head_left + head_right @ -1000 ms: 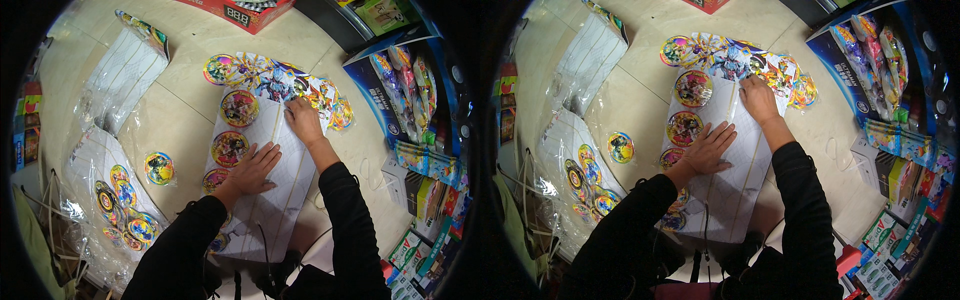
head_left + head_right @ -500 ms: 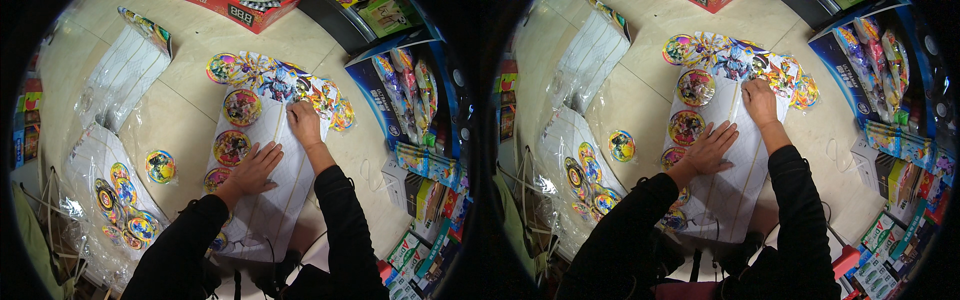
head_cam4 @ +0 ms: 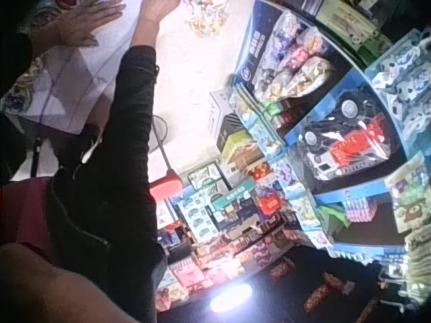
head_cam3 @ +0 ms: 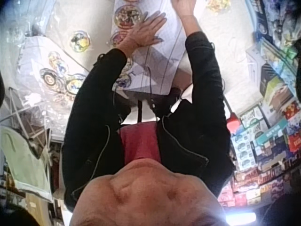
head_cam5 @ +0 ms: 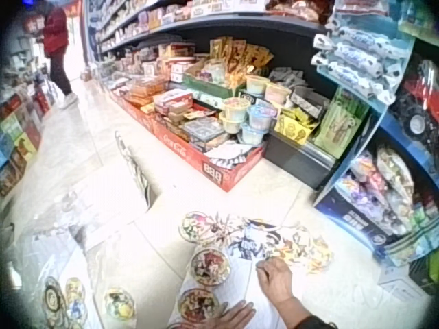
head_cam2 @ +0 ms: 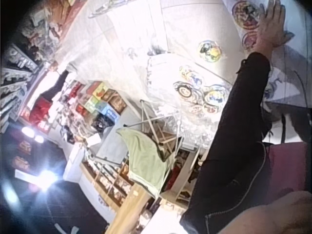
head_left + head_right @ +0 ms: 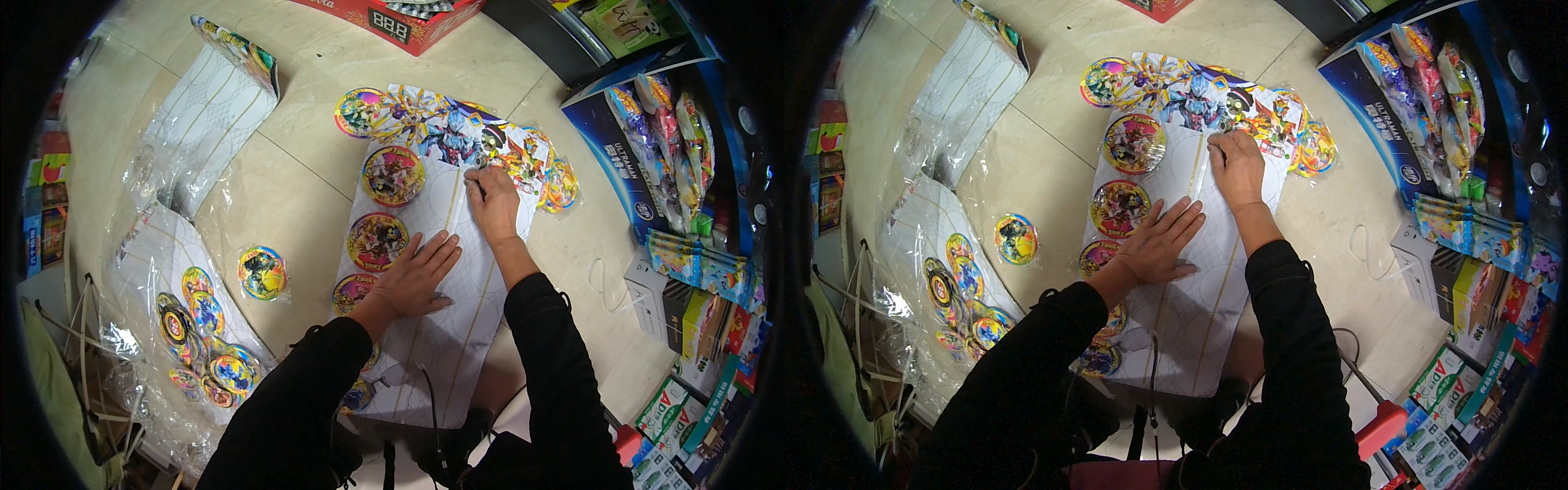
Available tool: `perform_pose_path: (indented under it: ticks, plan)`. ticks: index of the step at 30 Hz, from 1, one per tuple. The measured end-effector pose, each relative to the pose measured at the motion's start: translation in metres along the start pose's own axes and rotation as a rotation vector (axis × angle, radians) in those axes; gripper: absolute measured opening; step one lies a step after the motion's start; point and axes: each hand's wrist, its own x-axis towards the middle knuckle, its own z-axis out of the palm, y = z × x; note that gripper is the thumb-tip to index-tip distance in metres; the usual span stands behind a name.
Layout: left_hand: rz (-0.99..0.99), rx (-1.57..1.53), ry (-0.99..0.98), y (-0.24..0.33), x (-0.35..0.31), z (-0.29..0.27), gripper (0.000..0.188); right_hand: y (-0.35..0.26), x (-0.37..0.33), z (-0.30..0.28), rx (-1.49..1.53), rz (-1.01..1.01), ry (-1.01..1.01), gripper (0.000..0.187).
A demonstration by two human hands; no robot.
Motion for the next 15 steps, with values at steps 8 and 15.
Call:
perform_pose_path:
  ticks: [8,15]
  plan:
    - [0.002,-0.009,0.017,-0.0003,-0.0005,-0.0008,0.09,0.005,0.0056,0.0,-0.008,-0.08,-0.037,0.012]
    - [0.017,-0.009,0.036,-0.0012,-0.0003,0.0021,0.09,0.0086,0.002,0.0025,-0.026,-0.097,-0.013,0.013]
